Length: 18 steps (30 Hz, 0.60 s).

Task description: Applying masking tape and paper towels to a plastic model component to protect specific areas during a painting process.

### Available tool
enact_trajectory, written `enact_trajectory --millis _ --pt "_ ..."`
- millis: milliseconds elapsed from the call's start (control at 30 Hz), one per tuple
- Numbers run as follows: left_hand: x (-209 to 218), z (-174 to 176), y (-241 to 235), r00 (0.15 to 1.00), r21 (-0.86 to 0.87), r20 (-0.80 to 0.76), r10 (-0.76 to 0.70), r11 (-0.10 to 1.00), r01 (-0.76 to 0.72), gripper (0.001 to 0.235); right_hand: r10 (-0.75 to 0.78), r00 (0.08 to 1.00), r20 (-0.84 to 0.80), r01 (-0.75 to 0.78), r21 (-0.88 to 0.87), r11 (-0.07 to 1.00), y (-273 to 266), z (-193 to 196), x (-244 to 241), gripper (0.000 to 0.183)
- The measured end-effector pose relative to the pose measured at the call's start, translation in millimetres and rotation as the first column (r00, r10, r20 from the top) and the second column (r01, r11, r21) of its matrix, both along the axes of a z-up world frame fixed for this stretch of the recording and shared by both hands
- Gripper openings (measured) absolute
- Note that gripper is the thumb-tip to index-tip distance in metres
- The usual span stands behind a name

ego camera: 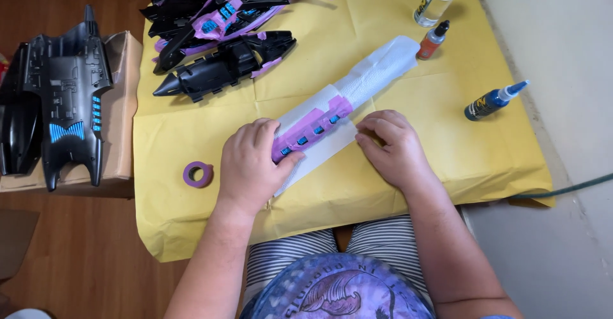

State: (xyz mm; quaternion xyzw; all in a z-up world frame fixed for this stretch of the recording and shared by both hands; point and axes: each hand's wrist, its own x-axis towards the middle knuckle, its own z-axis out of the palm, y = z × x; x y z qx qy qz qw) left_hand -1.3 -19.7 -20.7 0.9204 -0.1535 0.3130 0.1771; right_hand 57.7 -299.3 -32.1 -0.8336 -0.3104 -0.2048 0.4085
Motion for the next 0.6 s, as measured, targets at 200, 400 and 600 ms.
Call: enact_trajectory --millis 200,400,600 --pt "-19.0 12.8 16.4 1.0 -0.061 -0.012 0.016 0.998 -0.017 0.076 0.037 0.999 0.001 -0.037 0.025 0.999 0.3 -1.9 -0.4 0.008" --pt "-63.0 14.4 67.4 0.989 -0.163 0.037 0.141 0.978 -0.133 0.013 0.015 1.0 0.015 -0.014 -0.013 1.0 -1.8 -4.3 -1.1 0.008" --pt "-95.9 -0.1 94.1 0.961 -0.112 0.027 0.275 0.956 -0.27 0.009 0.016 0.999 0.038 -0.015 -0.002 1.0 -2.2 -8.5 -1.0 0.004"
